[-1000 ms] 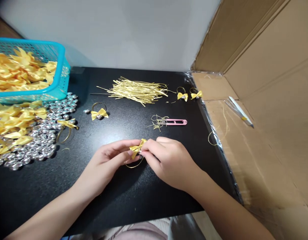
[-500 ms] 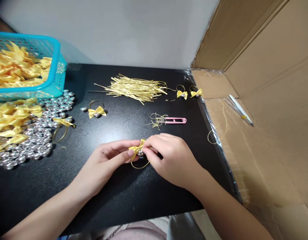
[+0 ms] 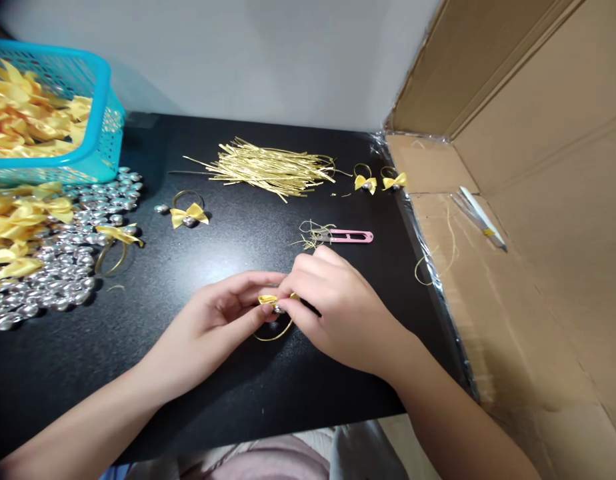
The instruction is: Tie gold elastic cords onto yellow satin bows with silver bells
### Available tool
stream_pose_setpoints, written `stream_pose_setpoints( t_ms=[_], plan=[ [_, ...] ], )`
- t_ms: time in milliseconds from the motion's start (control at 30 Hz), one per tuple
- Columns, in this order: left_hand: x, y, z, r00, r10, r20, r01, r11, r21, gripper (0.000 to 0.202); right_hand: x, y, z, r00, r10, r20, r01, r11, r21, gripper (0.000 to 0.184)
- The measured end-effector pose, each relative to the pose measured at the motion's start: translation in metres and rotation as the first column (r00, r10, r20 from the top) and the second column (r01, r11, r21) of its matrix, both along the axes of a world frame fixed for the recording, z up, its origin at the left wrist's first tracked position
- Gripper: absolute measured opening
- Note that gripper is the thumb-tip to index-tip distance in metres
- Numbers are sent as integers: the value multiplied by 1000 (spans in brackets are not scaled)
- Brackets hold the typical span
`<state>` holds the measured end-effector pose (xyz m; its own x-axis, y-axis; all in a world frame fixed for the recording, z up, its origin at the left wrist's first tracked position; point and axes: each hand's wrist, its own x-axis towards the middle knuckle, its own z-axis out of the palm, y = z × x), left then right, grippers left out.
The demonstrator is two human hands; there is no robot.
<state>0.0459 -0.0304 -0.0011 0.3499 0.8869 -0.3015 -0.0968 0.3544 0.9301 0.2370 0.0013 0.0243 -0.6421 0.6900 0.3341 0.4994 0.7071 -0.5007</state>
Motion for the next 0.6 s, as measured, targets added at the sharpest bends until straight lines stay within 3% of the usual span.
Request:
stream_pose_setpoints(
  t_ms=[467, 600],
  plan=[
    [-3, 1, 3, 997, -72, 3, 72, 997, -12, 32, 0, 1, 0, 997, -9, 78, 9, 1000, 0, 17],
    [-4, 3, 9, 999, -36, 29, 37, 999, -25, 25, 1, 1, -2, 997, -12, 75, 12, 1000, 3, 17]
  ],
)
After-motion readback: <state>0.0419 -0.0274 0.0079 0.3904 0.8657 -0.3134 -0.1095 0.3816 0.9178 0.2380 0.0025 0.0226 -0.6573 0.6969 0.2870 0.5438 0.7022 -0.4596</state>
